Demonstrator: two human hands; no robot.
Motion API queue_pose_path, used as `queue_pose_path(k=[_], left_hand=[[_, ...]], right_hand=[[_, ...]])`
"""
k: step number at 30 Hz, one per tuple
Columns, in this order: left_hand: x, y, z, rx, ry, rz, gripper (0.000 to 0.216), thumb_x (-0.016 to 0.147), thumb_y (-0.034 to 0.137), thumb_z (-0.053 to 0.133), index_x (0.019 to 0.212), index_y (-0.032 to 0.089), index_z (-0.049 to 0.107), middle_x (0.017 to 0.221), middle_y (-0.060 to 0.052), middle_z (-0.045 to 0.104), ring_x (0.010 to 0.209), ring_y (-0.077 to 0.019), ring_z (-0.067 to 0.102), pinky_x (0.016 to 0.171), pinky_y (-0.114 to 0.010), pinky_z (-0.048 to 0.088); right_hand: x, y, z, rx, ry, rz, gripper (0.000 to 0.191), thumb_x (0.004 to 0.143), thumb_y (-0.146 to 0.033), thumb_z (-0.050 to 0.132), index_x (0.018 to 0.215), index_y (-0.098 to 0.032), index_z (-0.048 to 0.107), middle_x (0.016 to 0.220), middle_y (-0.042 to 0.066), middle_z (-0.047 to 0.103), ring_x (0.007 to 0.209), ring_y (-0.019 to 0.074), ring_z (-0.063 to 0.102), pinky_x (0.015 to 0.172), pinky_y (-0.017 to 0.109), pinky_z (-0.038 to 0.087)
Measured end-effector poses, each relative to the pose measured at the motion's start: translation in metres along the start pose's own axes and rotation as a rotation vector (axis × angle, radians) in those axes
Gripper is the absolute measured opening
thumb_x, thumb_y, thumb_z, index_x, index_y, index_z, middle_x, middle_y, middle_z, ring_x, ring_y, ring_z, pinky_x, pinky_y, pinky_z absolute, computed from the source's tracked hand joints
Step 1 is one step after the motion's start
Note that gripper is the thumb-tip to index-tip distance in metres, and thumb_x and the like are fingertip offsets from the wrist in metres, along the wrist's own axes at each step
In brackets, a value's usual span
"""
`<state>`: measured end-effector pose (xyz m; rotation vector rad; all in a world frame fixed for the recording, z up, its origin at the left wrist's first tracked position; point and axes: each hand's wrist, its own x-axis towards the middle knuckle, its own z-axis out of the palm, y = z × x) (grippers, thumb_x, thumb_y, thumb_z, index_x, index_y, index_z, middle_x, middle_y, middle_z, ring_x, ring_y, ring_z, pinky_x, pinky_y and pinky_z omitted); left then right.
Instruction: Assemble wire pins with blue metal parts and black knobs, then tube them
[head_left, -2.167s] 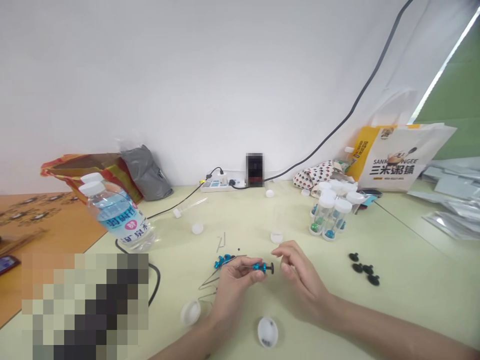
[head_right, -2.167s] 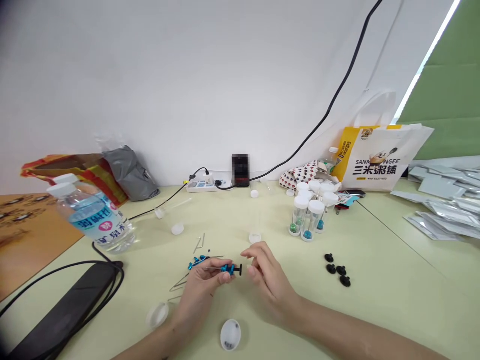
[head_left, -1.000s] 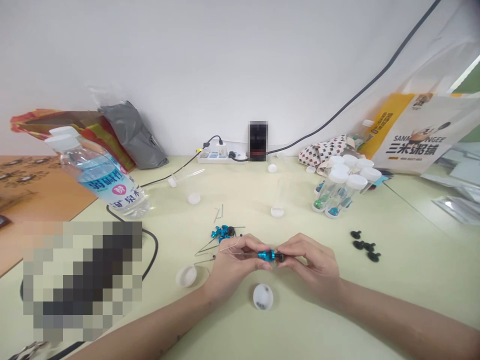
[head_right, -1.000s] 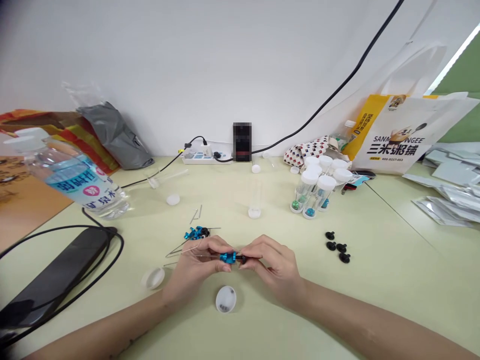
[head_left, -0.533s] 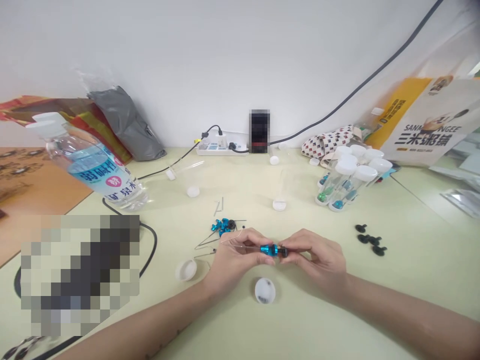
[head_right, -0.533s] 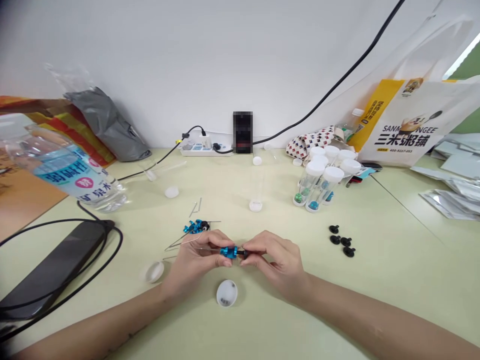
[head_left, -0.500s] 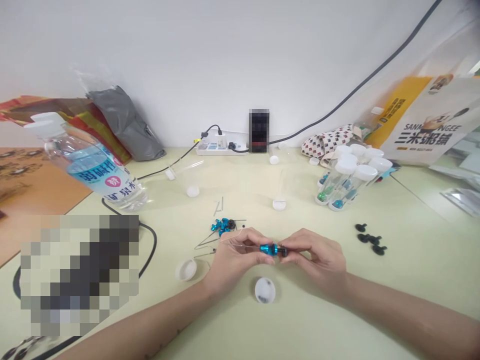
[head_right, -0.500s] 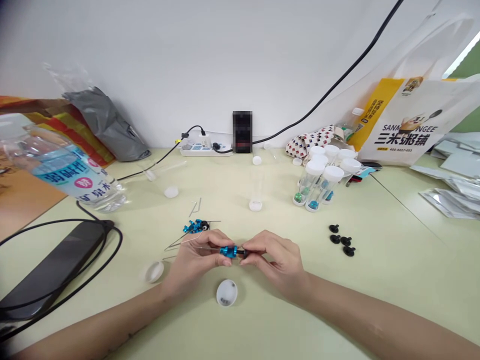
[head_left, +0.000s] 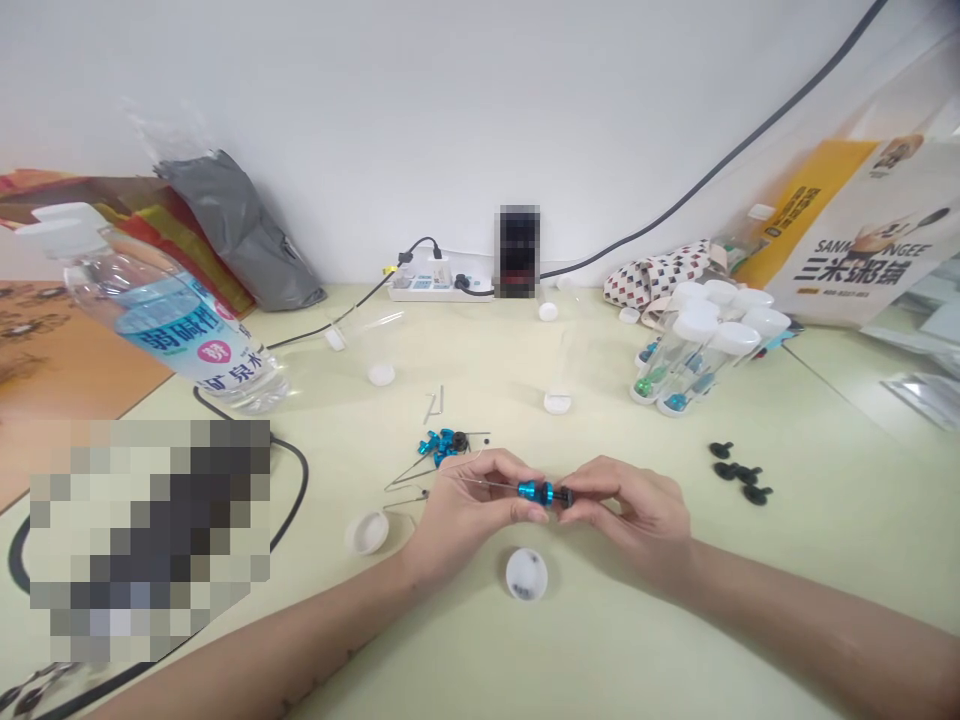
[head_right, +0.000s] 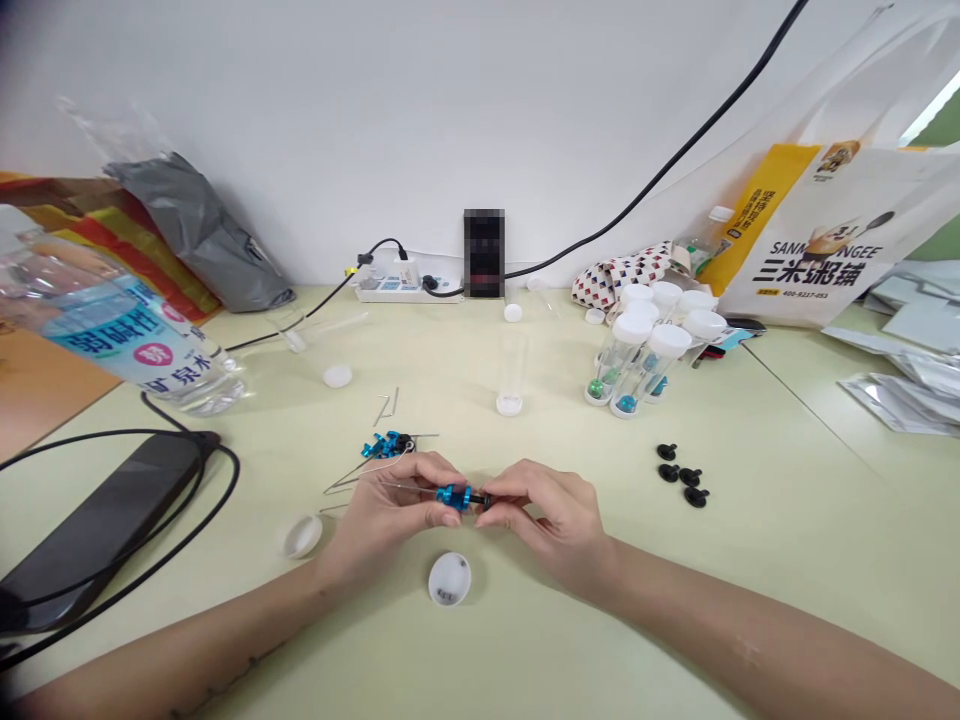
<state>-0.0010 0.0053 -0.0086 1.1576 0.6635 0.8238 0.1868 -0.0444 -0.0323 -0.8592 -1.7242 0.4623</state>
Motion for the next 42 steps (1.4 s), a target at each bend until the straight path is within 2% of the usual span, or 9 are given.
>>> queue_pose_path(k=[12, 19, 27, 35, 42], left_hand=[[0.0026, -0.0017, -0.0013, 0.014, -0.032, 0.022, 0.017, 0.061, 0.01, 0.079, 0.075, 0.014, 0.07, 0.075, -0.003, 0.068, 0.071, -0.0146, 0.064, 0.067, -0.025, 0.054], [0.001, -0.0025, -0.0028, 0.004, -0.046, 0.018, 0.017, 0.063, 0.009, 0.078, 0.077, 0.015, 0.071, 0.074, -0.002, 0.067, 0.071, -0.012, 0.063, 0.067, -0.021, 0.053], [0.001, -0.0034, -0.0034, 0.003, -0.059, 0.024, 0.017, 0.063, 0.008, 0.078, 0.076, 0.015, 0.07, 0.075, -0.001, 0.067, 0.072, -0.0106, 0.062, 0.068, -0.021, 0.052], [0.0014, -0.0031, -0.0035, 0.005, -0.059, 0.023, 0.019, 0.061, 0.006, 0.078, 0.075, 0.014, 0.069, 0.075, -0.001, 0.067, 0.071, -0.0112, 0.062, 0.066, -0.021, 0.052], [0.0025, -0.0042, -0.0038, -0.027, -0.083, 0.019, 0.02, 0.061, 0.003, 0.077, 0.077, 0.014, 0.07, 0.075, -0.001, 0.067, 0.071, -0.0106, 0.062, 0.067, -0.02, 0.052]], right_hand=[[0.0019, -0.0035, -0.0005, -0.034, -0.021, 0.056, 0.011, 0.085, -0.016, 0.061, 0.095, -0.02, 0.062, 0.072, 0.002, 0.067, 0.06, 0.0113, 0.062, 0.052, 0.02, 0.051], [0.0007, 0.0005, 0.0001, -0.009, -0.018, 0.034, 0.014, 0.085, -0.014, 0.061, 0.098, -0.02, 0.061, 0.074, 0.002, 0.066, 0.061, 0.0109, 0.061, 0.052, 0.02, 0.051], [-0.0003, -0.0027, -0.0009, 0.021, -0.025, 0.121, 0.013, 0.084, -0.013, 0.062, 0.094, -0.02, 0.06, 0.072, -0.001, 0.067, 0.06, 0.0093, 0.065, 0.054, 0.015, 0.053], [-0.0013, -0.0011, 0.0007, 0.023, -0.017, 0.109, 0.01, 0.084, -0.015, 0.062, 0.093, -0.019, 0.06, 0.072, 0.0, 0.067, 0.06, 0.01, 0.066, 0.053, 0.015, 0.054], [-0.0034, 0.0001, 0.0006, 0.061, -0.025, 0.124, 0.015, 0.083, -0.012, 0.063, 0.095, -0.02, 0.06, 0.073, -0.001, 0.067, 0.063, 0.0103, 0.067, 0.055, 0.015, 0.056]])
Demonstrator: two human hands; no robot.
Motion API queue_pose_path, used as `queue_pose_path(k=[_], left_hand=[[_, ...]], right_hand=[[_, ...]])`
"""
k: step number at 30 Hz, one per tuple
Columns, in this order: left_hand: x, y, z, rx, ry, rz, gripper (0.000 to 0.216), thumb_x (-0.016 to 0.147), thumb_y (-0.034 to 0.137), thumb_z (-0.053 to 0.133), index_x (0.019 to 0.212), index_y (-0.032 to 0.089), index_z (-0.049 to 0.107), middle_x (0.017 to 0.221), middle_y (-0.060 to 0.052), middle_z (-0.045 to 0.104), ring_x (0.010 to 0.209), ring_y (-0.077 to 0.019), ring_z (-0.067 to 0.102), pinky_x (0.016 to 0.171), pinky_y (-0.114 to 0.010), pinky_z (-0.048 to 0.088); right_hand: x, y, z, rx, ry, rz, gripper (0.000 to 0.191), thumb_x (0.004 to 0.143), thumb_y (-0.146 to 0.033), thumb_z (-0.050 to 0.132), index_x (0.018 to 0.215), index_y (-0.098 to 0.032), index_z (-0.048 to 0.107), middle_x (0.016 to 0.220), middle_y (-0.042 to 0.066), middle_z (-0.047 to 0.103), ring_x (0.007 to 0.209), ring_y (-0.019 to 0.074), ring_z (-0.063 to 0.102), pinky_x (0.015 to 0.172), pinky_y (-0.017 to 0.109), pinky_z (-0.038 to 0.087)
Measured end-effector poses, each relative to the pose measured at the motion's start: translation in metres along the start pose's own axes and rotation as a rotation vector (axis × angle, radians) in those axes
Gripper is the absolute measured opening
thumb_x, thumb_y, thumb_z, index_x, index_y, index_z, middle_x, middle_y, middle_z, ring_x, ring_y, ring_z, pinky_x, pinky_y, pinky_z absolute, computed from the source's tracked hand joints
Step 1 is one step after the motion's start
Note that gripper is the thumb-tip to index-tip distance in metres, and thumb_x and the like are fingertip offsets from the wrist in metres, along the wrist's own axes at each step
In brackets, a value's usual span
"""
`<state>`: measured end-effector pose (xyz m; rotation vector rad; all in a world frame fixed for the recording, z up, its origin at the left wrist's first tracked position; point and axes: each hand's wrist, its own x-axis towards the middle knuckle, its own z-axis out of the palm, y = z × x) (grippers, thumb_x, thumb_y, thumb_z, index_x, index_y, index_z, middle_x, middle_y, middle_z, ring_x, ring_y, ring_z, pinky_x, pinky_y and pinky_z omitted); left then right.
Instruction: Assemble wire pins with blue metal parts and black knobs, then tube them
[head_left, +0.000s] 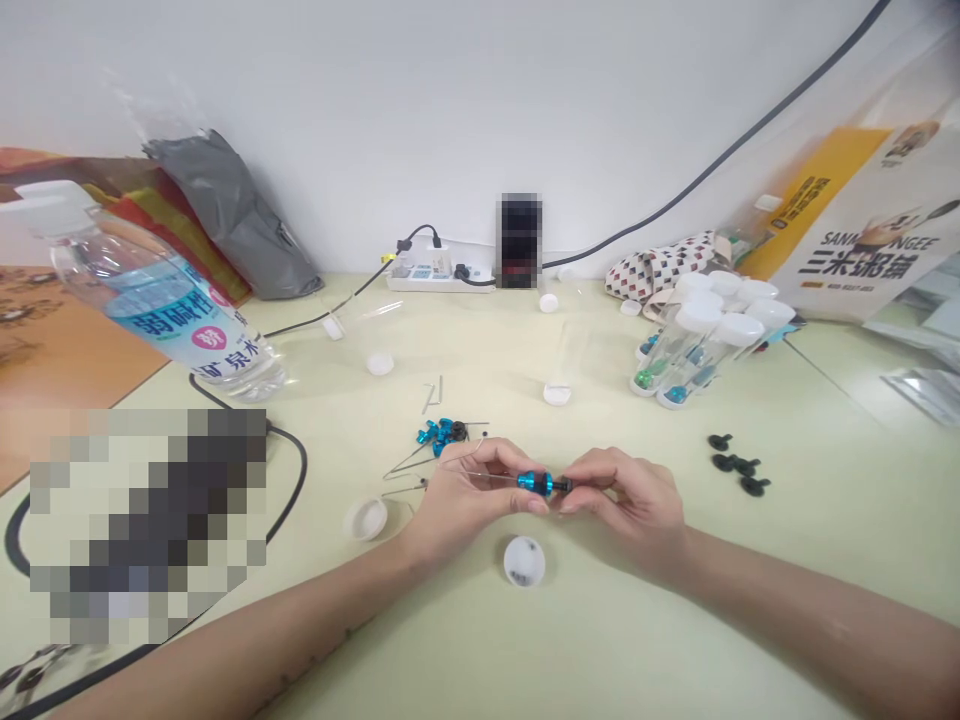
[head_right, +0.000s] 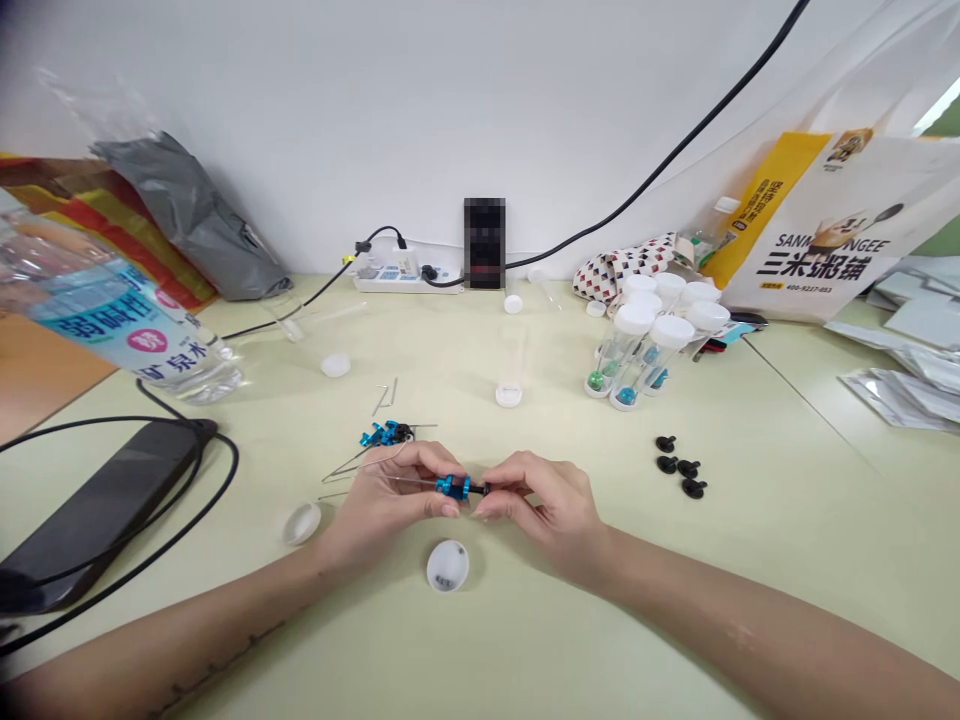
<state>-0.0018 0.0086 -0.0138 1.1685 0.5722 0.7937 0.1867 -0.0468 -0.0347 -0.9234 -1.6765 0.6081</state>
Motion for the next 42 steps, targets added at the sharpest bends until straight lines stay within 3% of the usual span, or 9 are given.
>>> queue_pose_path(k=[17, 26, 42], left_hand=[[-0.0004, -0.0007, 0.0, 0.004, -0.003, 0.003, 0.021, 0.061, 0.003, 0.077, 0.077, 0.015, 0.07, 0.075, -0.001, 0.067, 0.071, -0.0106, 0.062, 0.067, -0.021, 0.052], [0.0002, -0.0006, 0.0011, 0.015, 0.004, 0.001, 0.021, 0.061, 0.002, 0.077, 0.076, 0.015, 0.07, 0.075, 0.0, 0.067, 0.072, -0.0098, 0.062, 0.067, -0.019, 0.052], [-0.001, 0.0006, 0.0016, 0.029, -0.002, -0.001, 0.019, 0.062, 0.007, 0.078, 0.077, 0.015, 0.069, 0.075, -0.001, 0.067, 0.072, -0.011, 0.062, 0.067, -0.021, 0.052]], right_hand=[[-0.0002, 0.0018, -0.0003, 0.024, -0.02, -0.011, 0.02, 0.083, -0.007, 0.062, 0.098, -0.02, 0.059, 0.075, -0.001, 0.067, 0.062, 0.009, 0.067, 0.056, 0.014, 0.056], [0.0, -0.0003, -0.0012, -0.045, -0.015, 0.006, 0.007, 0.085, -0.017, 0.062, 0.09, -0.019, 0.06, 0.068, -0.001, 0.067, 0.059, 0.0105, 0.066, 0.05, 0.016, 0.053], [0.0013, -0.0009, -0.0014, -0.047, -0.013, -0.018, 0.01, 0.084, -0.013, 0.062, 0.092, -0.02, 0.061, 0.07, -0.002, 0.067, 0.059, 0.0092, 0.066, 0.052, 0.014, 0.053]])
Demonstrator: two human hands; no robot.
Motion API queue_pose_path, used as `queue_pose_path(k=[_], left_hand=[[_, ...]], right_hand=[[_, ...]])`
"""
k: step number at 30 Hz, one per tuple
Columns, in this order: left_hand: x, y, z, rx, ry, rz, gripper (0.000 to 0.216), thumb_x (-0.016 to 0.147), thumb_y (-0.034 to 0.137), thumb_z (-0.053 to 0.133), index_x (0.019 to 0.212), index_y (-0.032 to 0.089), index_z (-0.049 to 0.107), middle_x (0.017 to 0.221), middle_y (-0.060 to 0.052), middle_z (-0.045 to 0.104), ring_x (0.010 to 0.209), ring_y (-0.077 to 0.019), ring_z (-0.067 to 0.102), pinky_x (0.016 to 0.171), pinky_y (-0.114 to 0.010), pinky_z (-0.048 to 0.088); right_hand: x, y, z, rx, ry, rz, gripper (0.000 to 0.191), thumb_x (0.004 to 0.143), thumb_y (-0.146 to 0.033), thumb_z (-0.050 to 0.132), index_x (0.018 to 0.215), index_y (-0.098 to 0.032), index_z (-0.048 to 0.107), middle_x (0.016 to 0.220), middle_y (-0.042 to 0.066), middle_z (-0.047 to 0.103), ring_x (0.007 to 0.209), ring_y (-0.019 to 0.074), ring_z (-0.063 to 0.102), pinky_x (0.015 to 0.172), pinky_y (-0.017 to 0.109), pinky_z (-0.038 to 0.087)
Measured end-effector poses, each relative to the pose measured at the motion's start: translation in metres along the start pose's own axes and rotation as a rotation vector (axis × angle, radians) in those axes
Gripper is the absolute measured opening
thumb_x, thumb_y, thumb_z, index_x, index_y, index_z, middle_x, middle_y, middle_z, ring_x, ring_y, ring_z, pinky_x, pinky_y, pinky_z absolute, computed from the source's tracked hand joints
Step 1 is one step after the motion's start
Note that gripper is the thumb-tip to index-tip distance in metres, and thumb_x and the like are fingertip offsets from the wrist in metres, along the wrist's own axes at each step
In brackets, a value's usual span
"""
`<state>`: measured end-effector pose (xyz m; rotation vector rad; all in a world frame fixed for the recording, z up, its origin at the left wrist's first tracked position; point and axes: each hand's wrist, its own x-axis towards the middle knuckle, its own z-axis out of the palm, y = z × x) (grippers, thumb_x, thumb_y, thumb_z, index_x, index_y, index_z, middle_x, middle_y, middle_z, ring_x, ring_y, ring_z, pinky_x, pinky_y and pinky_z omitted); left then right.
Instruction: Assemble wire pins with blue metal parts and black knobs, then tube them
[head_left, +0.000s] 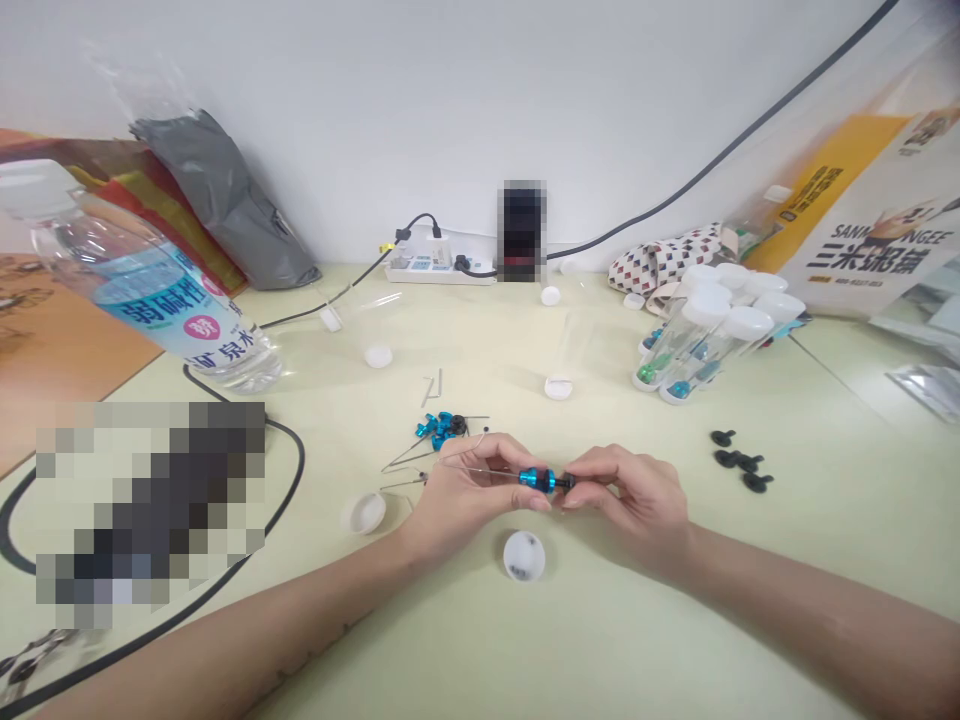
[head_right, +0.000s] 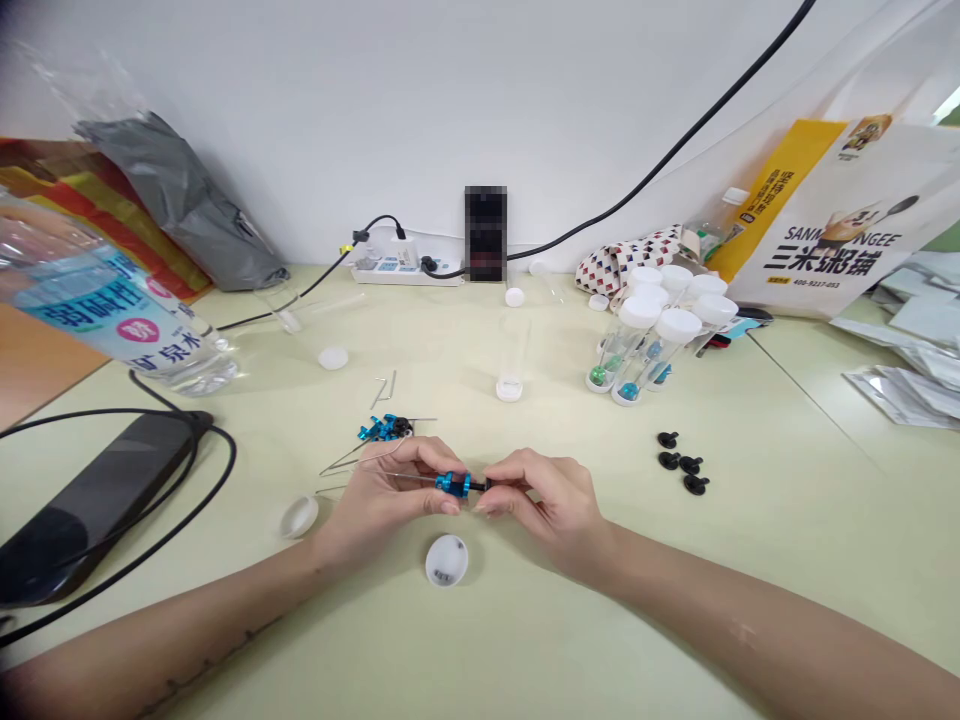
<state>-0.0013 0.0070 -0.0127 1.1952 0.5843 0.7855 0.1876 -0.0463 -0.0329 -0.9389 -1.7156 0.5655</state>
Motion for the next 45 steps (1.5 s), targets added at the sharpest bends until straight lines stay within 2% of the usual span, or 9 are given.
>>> queue_pose_path(k=[31, 45], left_hand=[[0.0001, 0.0002, 0.0001, 0.039, 0.034, -0.008, 0.018, 0.061, 0.012, 0.08, 0.075, 0.014, 0.068, 0.075, -0.002, 0.068, 0.071, -0.013, 0.063, 0.067, -0.024, 0.054], [0.0002, 0.0004, 0.0002, 0.035, 0.035, -0.006, 0.018, 0.061, 0.011, 0.08, 0.075, 0.014, 0.068, 0.074, -0.002, 0.067, 0.071, -0.0126, 0.062, 0.068, -0.024, 0.053]], right_hand=[[0.0001, -0.0004, -0.001, 0.041, -0.036, 0.03, 0.009, 0.087, -0.015, 0.058, 0.094, -0.019, 0.06, 0.071, 0.0, 0.068, 0.059, 0.011, 0.067, 0.054, 0.017, 0.056], [0.0002, -0.0002, -0.0002, 0.08, -0.046, 0.089, 0.006, 0.088, -0.016, 0.057, 0.092, -0.018, 0.061, 0.069, 0.0, 0.069, 0.057, 0.0111, 0.067, 0.054, 0.017, 0.058]])
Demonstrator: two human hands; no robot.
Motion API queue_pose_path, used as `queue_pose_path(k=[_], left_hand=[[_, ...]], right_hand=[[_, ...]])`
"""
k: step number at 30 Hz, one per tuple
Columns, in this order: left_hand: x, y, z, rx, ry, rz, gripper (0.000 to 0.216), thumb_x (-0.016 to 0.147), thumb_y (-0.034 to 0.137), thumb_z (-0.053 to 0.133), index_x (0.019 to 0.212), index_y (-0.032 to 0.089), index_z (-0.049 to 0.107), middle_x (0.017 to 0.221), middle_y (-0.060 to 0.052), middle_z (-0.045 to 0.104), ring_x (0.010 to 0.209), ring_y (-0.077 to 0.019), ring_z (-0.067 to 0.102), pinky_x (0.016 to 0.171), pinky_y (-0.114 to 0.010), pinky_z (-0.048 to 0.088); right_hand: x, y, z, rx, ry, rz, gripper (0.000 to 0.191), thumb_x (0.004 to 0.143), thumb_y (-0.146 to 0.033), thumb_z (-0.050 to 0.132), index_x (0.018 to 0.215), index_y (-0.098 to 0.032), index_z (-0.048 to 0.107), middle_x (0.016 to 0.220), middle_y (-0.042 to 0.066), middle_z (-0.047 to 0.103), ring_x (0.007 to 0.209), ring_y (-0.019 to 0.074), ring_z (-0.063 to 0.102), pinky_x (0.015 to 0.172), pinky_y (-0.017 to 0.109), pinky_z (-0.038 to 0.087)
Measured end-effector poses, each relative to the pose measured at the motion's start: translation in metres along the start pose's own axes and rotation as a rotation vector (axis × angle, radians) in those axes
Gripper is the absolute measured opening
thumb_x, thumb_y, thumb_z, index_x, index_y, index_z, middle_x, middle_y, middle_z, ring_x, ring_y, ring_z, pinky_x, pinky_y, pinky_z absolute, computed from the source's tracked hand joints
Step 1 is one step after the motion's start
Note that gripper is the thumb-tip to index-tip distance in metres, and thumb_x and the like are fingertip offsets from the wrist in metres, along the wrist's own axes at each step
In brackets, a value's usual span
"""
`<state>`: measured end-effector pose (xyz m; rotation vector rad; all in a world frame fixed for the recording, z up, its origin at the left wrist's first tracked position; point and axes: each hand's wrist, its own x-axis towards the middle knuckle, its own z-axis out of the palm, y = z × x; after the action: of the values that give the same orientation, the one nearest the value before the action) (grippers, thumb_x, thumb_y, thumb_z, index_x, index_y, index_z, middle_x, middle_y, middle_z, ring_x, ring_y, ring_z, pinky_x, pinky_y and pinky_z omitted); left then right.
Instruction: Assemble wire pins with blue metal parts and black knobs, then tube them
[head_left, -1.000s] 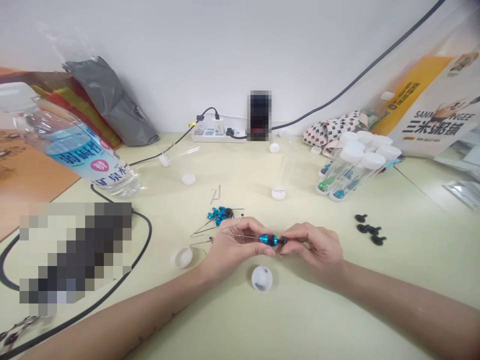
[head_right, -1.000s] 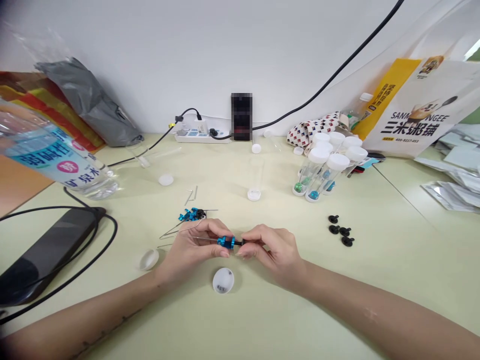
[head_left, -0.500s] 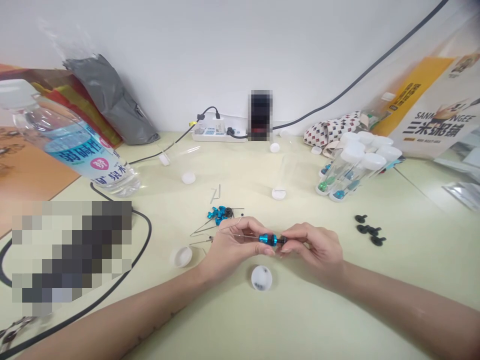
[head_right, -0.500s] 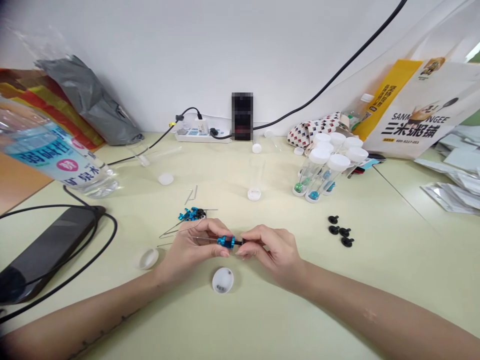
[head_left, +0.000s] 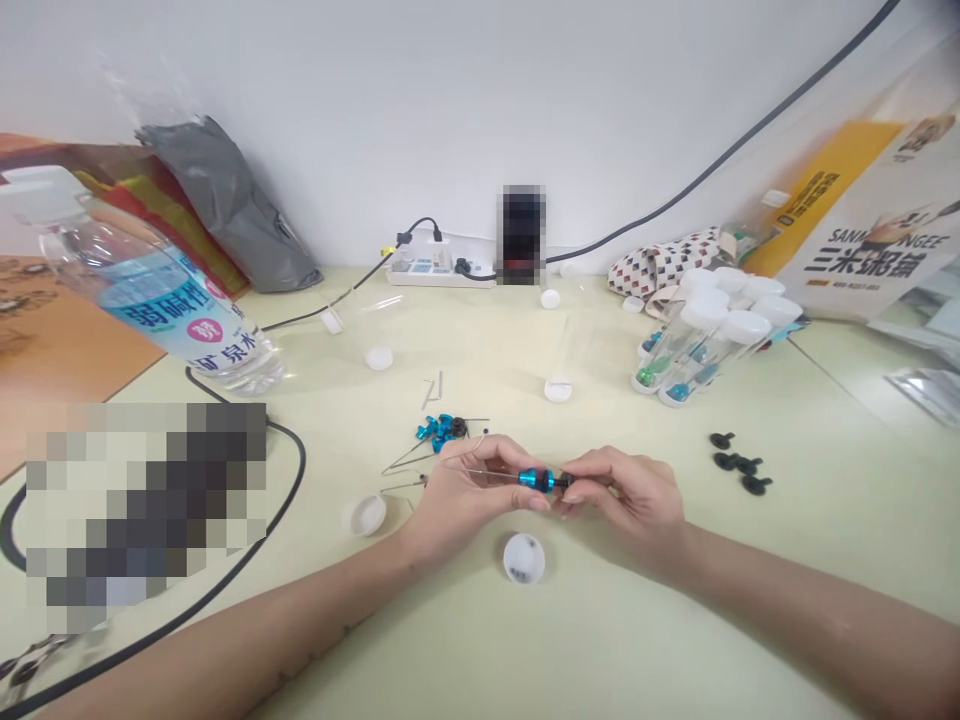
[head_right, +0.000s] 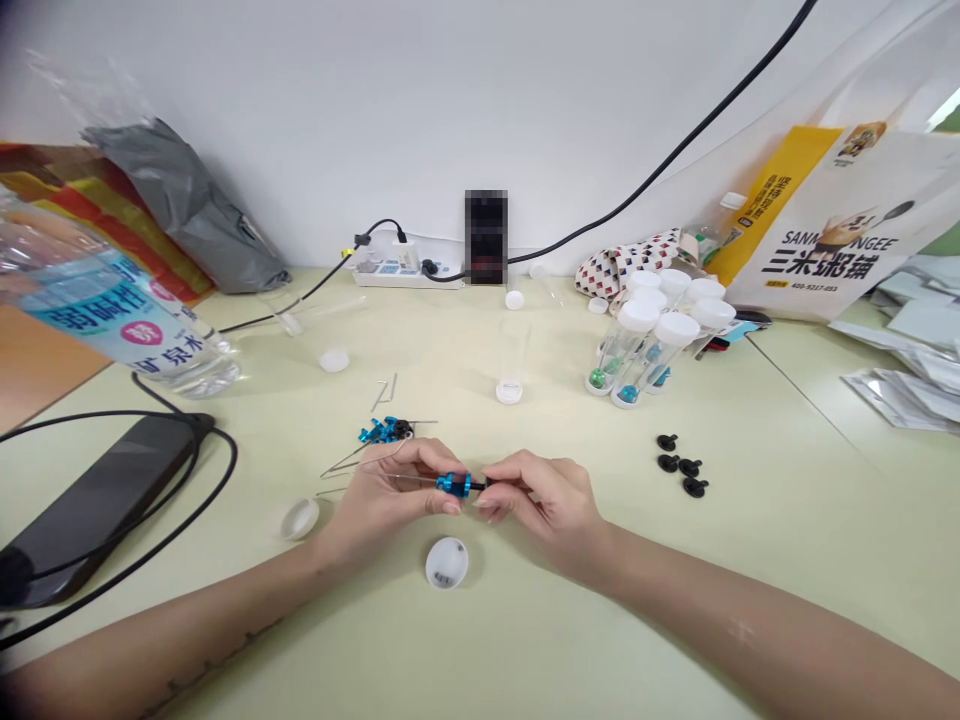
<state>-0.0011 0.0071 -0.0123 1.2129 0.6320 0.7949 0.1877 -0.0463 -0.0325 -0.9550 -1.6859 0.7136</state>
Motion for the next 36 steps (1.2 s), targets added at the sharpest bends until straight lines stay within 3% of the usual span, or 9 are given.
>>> queue_pose_path(k=[8, 11, 23, 36], left_hand=[[-0.001, -0.0014, -0.0003, -0.037, 0.121, -0.113, 0.016, 0.064, 0.013, 0.078, 0.075, 0.015, 0.067, 0.075, -0.001, 0.068, 0.069, -0.0115, 0.061, 0.063, -0.021, 0.05], [-0.0003, -0.0031, -0.002, -0.046, 0.108, -0.084, 0.015, 0.065, 0.011, 0.077, 0.076, 0.015, 0.067, 0.076, -0.001, 0.068, 0.069, -0.0099, 0.06, 0.061, -0.019, 0.049], [-0.0005, 0.0, 0.0007, -0.037, 0.104, -0.06, 0.019, 0.059, 0.01, 0.08, 0.073, 0.013, 0.067, 0.073, -0.002, 0.068, 0.067, -0.0122, 0.061, 0.063, -0.022, 0.051], [-0.0007, -0.0033, -0.0012, -0.031, 0.072, -0.024, 0.018, 0.063, 0.008, 0.077, 0.076, 0.015, 0.068, 0.076, -0.002, 0.068, 0.071, -0.0134, 0.062, 0.065, -0.024, 0.052]], right_hand=[[0.0022, 0.0005, 0.0011, -0.049, 0.001, 0.017, 0.021, 0.086, -0.016, 0.06, 0.107, -0.019, 0.059, 0.081, 0.003, 0.07, 0.067, 0.0135, 0.069, 0.063, 0.022, 0.061], [0.0025, 0.0007, 0.0025, -0.095, 0.01, 0.014, 0.028, 0.082, -0.016, 0.065, 0.109, -0.018, 0.06, 0.086, 0.005, 0.07, 0.07, 0.0144, 0.069, 0.065, 0.024, 0.062], [-0.0007, 0.0028, 0.0015, 0.013, -0.027, 0.025, 0.027, 0.085, -0.01, 0.059, 0.11, -0.02, 0.059, 0.086, 0.003, 0.071, 0.072, 0.0135, 0.07, 0.065, 0.022, 0.062], [-0.0009, 0.0038, 0.0016, 0.048, -0.029, 0.057, 0.028, 0.084, -0.008, 0.06, 0.109, -0.021, 0.06, 0.085, 0.001, 0.071, 0.069, 0.0116, 0.069, 0.065, 0.02, 0.061]])
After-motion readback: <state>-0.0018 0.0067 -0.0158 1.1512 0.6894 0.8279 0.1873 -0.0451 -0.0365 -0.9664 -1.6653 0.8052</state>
